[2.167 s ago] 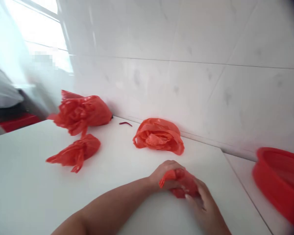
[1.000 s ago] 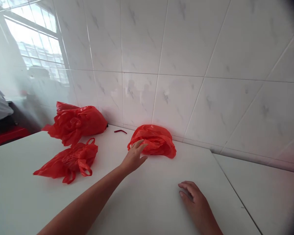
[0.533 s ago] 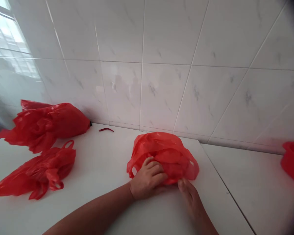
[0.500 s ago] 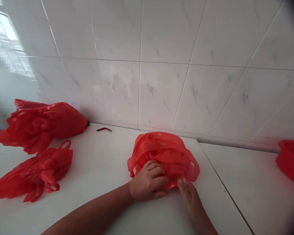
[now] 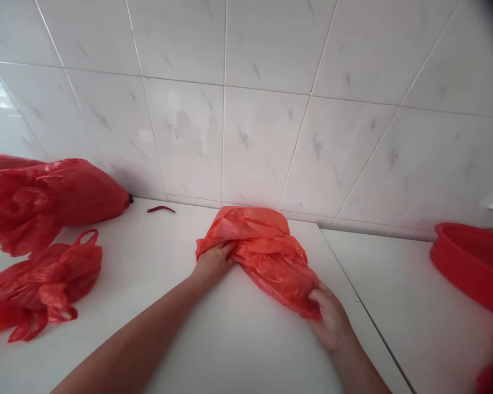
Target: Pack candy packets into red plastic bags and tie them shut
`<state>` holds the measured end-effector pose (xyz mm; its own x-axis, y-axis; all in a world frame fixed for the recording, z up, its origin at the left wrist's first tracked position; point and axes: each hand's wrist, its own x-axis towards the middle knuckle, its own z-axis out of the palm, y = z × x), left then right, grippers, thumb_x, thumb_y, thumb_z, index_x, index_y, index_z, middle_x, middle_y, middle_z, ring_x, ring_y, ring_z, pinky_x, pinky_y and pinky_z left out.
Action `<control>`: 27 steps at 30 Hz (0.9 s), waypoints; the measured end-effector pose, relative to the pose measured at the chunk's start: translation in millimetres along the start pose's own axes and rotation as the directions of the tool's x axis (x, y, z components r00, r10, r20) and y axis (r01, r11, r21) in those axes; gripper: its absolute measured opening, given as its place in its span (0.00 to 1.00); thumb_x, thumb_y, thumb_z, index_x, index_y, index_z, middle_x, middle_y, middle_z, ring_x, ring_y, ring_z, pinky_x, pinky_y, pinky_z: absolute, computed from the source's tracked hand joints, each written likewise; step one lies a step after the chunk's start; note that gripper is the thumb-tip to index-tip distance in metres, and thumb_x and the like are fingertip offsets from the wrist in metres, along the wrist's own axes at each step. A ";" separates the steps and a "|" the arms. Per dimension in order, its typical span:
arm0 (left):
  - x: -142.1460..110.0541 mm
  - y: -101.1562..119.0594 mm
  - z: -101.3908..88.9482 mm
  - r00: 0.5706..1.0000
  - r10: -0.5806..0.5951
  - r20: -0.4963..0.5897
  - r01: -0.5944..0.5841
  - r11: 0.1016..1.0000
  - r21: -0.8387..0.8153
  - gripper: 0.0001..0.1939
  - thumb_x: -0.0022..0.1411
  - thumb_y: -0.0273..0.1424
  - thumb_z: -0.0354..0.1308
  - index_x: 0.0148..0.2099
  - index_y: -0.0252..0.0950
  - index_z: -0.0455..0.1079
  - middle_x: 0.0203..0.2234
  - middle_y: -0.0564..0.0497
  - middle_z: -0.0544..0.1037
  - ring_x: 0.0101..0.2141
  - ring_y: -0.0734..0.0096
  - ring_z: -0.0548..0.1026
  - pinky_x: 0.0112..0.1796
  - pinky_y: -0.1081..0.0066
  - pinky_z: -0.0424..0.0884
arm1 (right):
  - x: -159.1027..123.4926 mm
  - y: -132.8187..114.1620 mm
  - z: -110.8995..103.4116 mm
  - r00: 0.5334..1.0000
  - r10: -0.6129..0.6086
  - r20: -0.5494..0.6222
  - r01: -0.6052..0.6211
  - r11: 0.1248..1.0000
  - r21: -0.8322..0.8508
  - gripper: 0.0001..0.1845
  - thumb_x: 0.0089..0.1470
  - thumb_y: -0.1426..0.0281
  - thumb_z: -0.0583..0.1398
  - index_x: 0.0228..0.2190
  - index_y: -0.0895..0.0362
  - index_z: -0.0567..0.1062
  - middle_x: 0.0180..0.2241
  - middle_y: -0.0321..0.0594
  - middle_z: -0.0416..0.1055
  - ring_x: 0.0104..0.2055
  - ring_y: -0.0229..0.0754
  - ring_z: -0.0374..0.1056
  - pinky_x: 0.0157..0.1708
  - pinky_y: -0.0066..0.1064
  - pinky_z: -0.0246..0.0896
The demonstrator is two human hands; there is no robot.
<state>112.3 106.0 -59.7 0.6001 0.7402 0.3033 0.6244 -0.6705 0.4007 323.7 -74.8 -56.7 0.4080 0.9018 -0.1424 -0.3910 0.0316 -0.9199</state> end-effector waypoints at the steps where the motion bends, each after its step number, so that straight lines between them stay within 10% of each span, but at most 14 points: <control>1: 1.4 -6.5 -2.8 0.999 -0.039 -0.018 0.039 0.999 0.010 0.19 0.65 0.35 0.47 0.57 0.45 0.65 0.52 0.48 0.72 0.49 0.59 0.71 0.48 0.62 0.66 | -0.1 -0.5 -1.8 1.000 -0.002 0.006 0.002 1.000 0.002 0.16 0.38 0.75 0.56 0.33 0.56 0.73 0.28 0.36 0.72 0.29 0.40 0.66 0.28 0.29 0.62; 9: 6.4 -43.9 -22.0 0.951 -0.241 -0.196 0.262 0.961 0.091 0.18 0.65 0.36 0.45 0.52 0.37 0.69 0.52 0.40 0.70 0.51 0.51 0.67 0.46 0.56 0.65 | 0.0 -5.9 -20.0 0.998 -0.039 0.054 0.036 0.999 0.039 0.15 0.49 0.61 0.58 0.36 0.56 0.76 0.35 0.41 0.76 0.34 0.45 0.71 0.31 0.33 0.65; 16: -0.6 -8.6 -26.0 0.900 -0.138 -0.414 0.216 0.966 0.146 0.16 0.62 0.30 0.48 0.51 0.40 0.67 0.50 0.42 0.68 0.50 0.51 0.65 0.50 0.51 0.59 | 5.2 -21.9 -53.1 0.953 -0.124 -0.275 0.053 0.967 -0.250 0.28 0.50 0.49 0.55 0.43 0.56 0.73 0.42 0.46 0.74 0.41 0.50 0.71 0.37 0.38 0.67; 20: -15.5 14.9 -25.1 0.864 0.147 -0.481 -0.068 0.982 0.179 0.14 0.63 0.26 0.47 0.49 0.40 0.67 0.52 0.43 0.66 0.53 0.57 0.63 0.53 0.55 0.58 | -3.7 -33.8 -55.1 0.706 -0.478 -0.523 -0.012 0.729 -0.684 0.34 0.47 0.52 0.58 0.51 0.58 0.66 0.50 0.52 0.65 0.49 0.55 0.65 0.46 0.45 0.60; 23: -25.3 29.0 -20.7 0.773 0.513 -0.372 -0.464 0.858 0.218 0.13 0.62 0.25 0.49 0.49 0.39 0.66 0.54 0.41 0.66 0.54 0.56 0.64 0.52 0.55 0.61 | -17.5 -37.2 -36.5 0.584 -0.741 -0.332 0.031 0.429 -0.903 0.26 0.52 0.56 0.54 0.48 0.58 0.68 0.49 0.52 0.64 0.47 0.53 0.64 0.44 0.43 0.59; 27: -29.5 40.5 -10.1 0.740 0.648 -0.179 -0.639 0.761 0.114 0.14 0.63 0.26 0.50 0.51 0.38 0.64 0.49 0.42 0.71 0.46 0.62 0.71 0.45 0.62 0.70 | -32.6 -17.1 6.2 0.758 -0.652 0.041 0.220 0.195 -0.956 0.21 0.57 0.58 0.51 0.47 0.54 0.69 0.31 0.41 0.71 0.30 0.43 0.68 0.32 0.34 0.62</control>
<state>114.8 57.5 -43.7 0.7591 0.1225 0.6393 0.1488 -0.9888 0.0128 312.0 -102.0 -34.1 0.5298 0.6803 0.5065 0.8020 -0.2076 -0.5601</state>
